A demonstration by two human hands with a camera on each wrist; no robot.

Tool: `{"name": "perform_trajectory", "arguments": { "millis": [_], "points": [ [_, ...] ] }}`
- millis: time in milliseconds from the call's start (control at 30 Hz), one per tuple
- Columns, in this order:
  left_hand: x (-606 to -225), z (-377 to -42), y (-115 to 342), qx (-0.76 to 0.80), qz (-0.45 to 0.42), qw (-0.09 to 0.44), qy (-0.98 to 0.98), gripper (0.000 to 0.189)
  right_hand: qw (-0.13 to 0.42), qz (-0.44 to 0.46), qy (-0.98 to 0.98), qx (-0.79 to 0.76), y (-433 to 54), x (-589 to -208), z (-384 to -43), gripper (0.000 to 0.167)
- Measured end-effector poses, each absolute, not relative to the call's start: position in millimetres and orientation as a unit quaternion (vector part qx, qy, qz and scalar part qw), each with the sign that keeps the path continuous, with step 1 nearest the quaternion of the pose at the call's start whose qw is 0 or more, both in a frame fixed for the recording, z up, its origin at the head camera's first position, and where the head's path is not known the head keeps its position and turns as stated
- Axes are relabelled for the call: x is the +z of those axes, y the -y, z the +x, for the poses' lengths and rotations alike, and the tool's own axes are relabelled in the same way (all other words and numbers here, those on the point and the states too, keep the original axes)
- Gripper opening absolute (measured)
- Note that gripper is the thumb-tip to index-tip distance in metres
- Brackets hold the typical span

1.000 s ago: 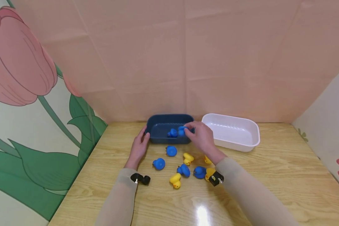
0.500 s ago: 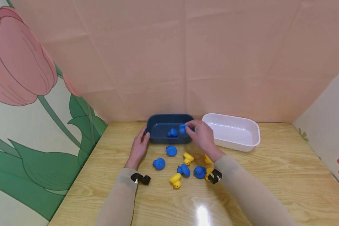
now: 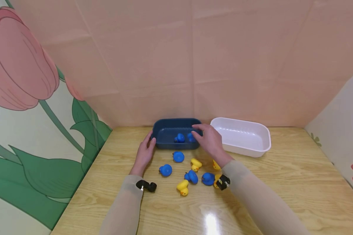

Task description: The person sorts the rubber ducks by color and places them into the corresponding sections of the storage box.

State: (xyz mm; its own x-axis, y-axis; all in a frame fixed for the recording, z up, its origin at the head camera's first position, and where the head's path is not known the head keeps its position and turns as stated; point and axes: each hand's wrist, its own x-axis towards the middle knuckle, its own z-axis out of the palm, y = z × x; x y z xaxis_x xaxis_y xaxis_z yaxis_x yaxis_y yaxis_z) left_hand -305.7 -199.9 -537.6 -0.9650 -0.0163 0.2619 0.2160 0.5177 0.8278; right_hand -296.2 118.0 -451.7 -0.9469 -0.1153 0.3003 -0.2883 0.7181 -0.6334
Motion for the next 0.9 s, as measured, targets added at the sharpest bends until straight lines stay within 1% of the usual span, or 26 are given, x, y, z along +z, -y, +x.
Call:
{"name": "perform_trajectory", "arguments": {
  "millis": [233,400,900],
  "points": [
    [-538,-306,200,-0.491,-0.061,0.118,0.861,0.061,0.121,0.113,0.921,0.353,-118,-450,-294,0.044],
    [-539,-307,201,-0.49,-0.054,0.116,0.862,0.06,0.118,0.116,0.924,0.345,-120,-447,-289,0.047],
    [-539,-307,201,-0.49,-0.053,0.116,0.863,0.061,0.102,0.161,0.928,0.321,-138,-442,-254,0.052]
  ]
}}
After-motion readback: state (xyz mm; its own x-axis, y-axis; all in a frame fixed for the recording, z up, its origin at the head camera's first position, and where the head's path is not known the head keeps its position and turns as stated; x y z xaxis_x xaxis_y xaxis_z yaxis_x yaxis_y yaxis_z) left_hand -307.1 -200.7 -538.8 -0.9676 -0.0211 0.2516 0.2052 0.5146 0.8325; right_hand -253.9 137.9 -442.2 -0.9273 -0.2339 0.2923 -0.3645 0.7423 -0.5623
